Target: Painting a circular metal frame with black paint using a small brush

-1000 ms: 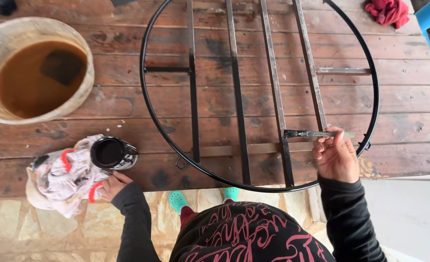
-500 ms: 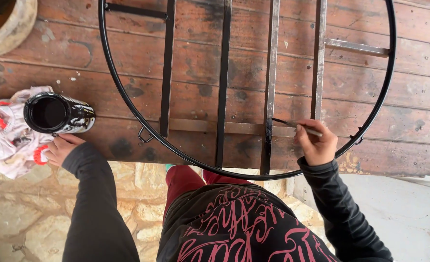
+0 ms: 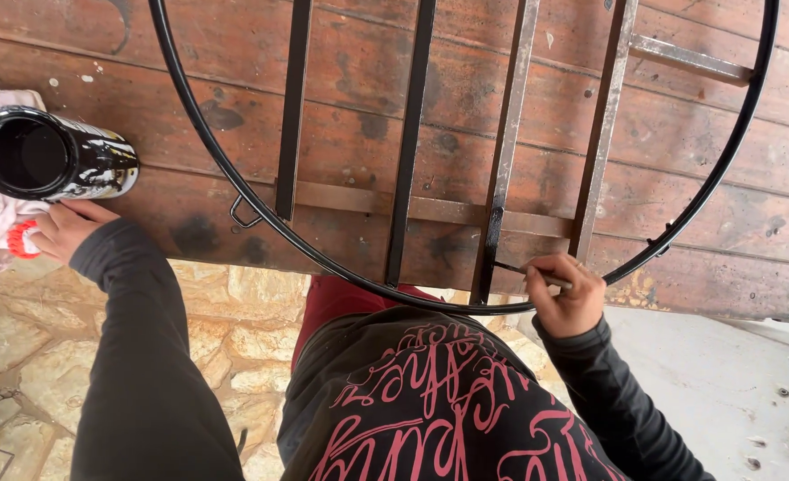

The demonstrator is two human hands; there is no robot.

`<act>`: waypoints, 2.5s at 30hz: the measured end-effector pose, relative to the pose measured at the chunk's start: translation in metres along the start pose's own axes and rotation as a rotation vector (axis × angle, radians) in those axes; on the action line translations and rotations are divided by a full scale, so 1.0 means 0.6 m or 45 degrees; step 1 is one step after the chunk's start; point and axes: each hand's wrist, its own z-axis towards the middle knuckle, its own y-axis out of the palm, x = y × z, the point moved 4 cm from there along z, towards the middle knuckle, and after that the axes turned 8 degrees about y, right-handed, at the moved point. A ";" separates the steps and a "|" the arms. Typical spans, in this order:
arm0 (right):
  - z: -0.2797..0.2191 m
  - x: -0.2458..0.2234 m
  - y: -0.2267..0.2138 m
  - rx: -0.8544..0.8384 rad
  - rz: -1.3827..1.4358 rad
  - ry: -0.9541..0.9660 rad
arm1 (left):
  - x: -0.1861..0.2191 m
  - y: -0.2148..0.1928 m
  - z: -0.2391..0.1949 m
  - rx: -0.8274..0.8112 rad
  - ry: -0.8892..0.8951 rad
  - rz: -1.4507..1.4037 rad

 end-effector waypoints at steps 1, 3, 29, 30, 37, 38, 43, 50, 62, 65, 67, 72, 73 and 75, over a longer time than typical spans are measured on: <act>0.012 0.004 -0.005 -0.008 -0.003 0.004 | 0.000 0.001 0.000 -0.009 -0.001 0.003; 0.035 0.018 -0.003 -0.207 -0.083 0.139 | -0.003 0.000 -0.001 0.023 0.017 -0.064; 0.085 0.075 0.035 0.008 -0.198 0.130 | 0.044 -0.060 0.024 0.155 -0.158 0.152; 0.108 0.089 0.038 0.070 -0.257 0.159 | 0.048 -0.058 0.021 0.146 -0.189 0.118; 0.205 0.069 0.017 0.328 -0.194 -0.114 | 0.038 -0.045 0.021 0.018 -0.252 0.041; 0.198 0.079 0.024 0.404 -0.262 -0.180 | 0.034 -0.043 0.021 0.098 -0.225 0.027; 0.087 0.096 0.042 0.215 -0.346 -0.227 | 0.043 -0.044 0.018 0.069 -0.244 0.059; 0.000 0.040 -0.024 0.219 -0.025 0.224 | 0.048 -0.043 0.016 0.035 -0.268 0.070; 0.027 -0.008 -0.051 0.436 0.158 0.394 | 0.045 -0.047 0.021 0.027 -0.312 0.061; 0.031 -0.006 -0.061 0.478 0.194 0.369 | 0.047 -0.051 0.024 0.006 -0.313 0.049; 0.037 -0.011 -0.072 0.490 0.238 0.385 | 0.045 -0.052 0.026 -0.008 -0.305 0.036; 0.067 0.032 -0.113 0.423 0.353 0.272 | 0.055 -0.068 0.023 0.045 -0.160 0.260; 0.071 0.036 -0.115 0.435 0.306 0.337 | 0.050 -0.058 0.016 -0.013 -0.115 0.227; 0.093 0.037 -0.115 0.405 0.516 0.200 | 0.038 -0.031 0.007 -0.103 -0.096 0.356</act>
